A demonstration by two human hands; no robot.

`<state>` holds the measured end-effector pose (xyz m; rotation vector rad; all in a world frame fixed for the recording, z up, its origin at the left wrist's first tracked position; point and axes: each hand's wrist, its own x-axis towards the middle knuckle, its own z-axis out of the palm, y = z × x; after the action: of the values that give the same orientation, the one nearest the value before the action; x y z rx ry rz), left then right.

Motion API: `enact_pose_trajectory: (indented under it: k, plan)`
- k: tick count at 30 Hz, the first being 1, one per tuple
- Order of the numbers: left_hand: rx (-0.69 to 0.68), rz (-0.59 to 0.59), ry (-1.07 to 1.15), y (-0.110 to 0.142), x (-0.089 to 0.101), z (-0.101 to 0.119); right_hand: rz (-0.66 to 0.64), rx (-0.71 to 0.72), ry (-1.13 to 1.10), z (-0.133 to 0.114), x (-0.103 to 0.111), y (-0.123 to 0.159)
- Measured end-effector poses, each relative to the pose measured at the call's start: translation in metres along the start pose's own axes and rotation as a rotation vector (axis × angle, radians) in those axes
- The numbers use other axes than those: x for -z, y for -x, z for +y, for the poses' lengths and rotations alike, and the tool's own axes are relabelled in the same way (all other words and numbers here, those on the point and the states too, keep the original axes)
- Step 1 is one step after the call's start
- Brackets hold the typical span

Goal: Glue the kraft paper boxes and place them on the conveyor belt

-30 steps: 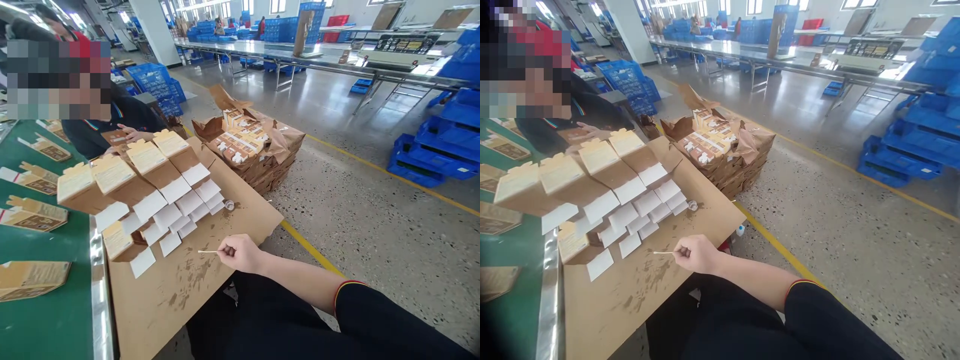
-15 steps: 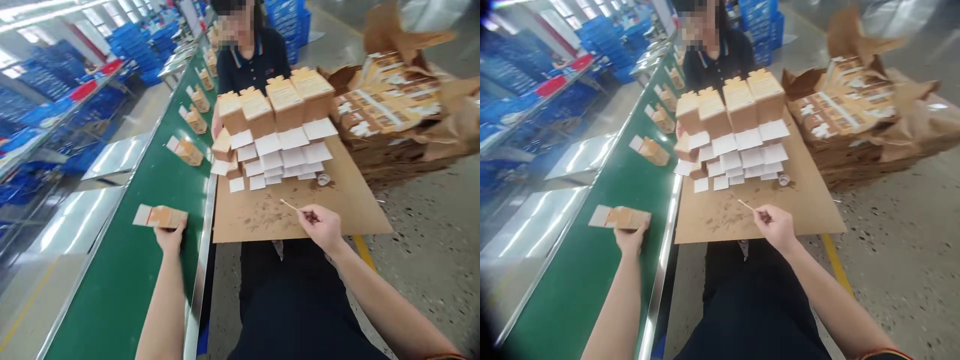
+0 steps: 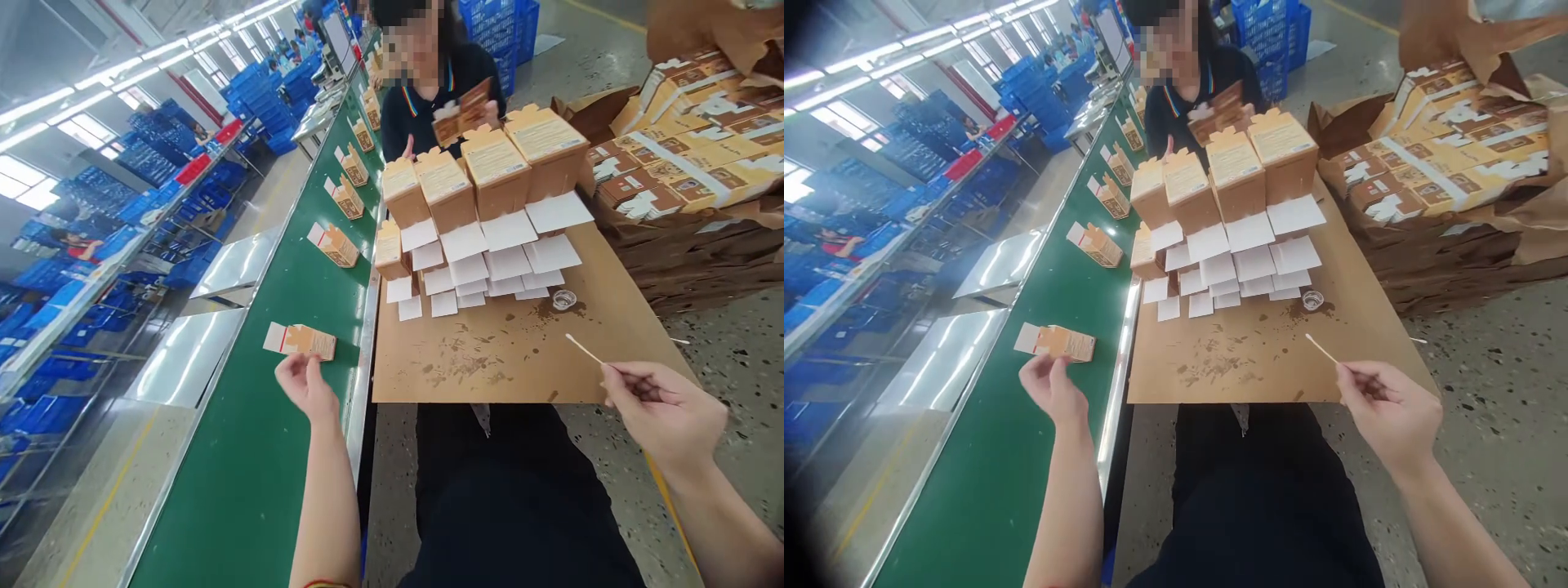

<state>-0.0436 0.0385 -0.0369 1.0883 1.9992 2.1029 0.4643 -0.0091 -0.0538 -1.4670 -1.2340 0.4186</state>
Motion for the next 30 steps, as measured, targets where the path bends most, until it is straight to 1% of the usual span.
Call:
enact_pose_trajectory:
  k: [1, 2, 4, 5, 7, 8, 9, 10, 12, 14, 16, 18, 20, 22, 24, 25, 27, 28, 30]
  plan:
    - [0.07, -0.091, 0.052, -0.006, -0.024, 0.007, -0.008, 0.002, -0.004, -0.001, -0.002, 0.001]
    - [0.171, -0.175, 0.095, -0.014, -0.052, 0.015, -0.02, 0.008, -0.004, -0.003, -0.005, 0.001]
    - [0.393, -0.302, 0.144, -0.033, -0.111, 0.028, -0.056, 0.035, 0.003, -0.007, -0.012, 0.001]
    - [0.48, -0.359, 0.125, -0.042, -0.14, 0.033, -0.076, 0.051, 0.013, -0.01, -0.015, 0.0]
    - [0.578, -0.458, 0.027, -0.055, -0.189, 0.039, -0.1, 0.082, 0.039, -0.015, -0.019, 0.0]
    - [0.597, -0.51, -0.026, -0.058, -0.207, 0.041, -0.104, 0.089, 0.052, -0.017, -0.019, 0.0]
    - [0.604, -0.557, -0.068, -0.06, -0.222, 0.041, -0.101, 0.089, 0.066, -0.018, -0.019, 0.0]
    - [0.607, -0.599, -0.095, -0.06, -0.233, 0.041, -0.091, 0.085, 0.079, -0.019, -0.018, -0.001]
    - [0.611, -0.652, -0.101, -0.057, -0.243, 0.04, -0.07, 0.075, 0.106, -0.018, -0.014, -0.006]
    - [0.616, -0.661, -0.084, -0.054, -0.239, 0.039, -0.06, 0.073, 0.167, -0.015, -0.008, -0.016]
    - [0.613, -0.611, -0.001, -0.052, -0.222, 0.039, -0.073, 0.07, 0.262, -0.009, -0.005, -0.033]
    - [0.575, -0.542, 0.179, -0.045, -0.192, 0.04, -0.113, 0.064, 0.361, -0.003, -0.004, -0.053]
    - [0.525, -0.532, 0.386, -0.03, -0.155, 0.042, -0.187, 0.064, 0.444, 0.004, -0.008, -0.074]
    - [0.515, -0.599, 0.511, -0.005, -0.115, 0.044, -0.282, 0.069, 0.521, 0.008, -0.015, -0.092]
    - [0.567, -0.649, 0.548, 0.026, -0.081, 0.045, -0.379, 0.069, 0.587, 0.012, -0.021, -0.104]
    - [0.603, -0.663, 0.543, 0.043, -0.067, 0.044, -0.421, 0.066, 0.613, 0.013, -0.024, -0.109]
    - [0.667, -0.669, 0.51, 0.073, -0.046, 0.039, -0.482, 0.062, 0.652, 0.016, -0.027, -0.115]
    - [0.691, -0.668, 0.487, 0.085, -0.04, 0.036, -0.498, 0.063, 0.661, 0.017, -0.028, -0.117]
    - [0.727, -0.666, 0.445, 0.103, -0.033, 0.029, -0.502, 0.068, 0.667, 0.019, -0.026, -0.121]
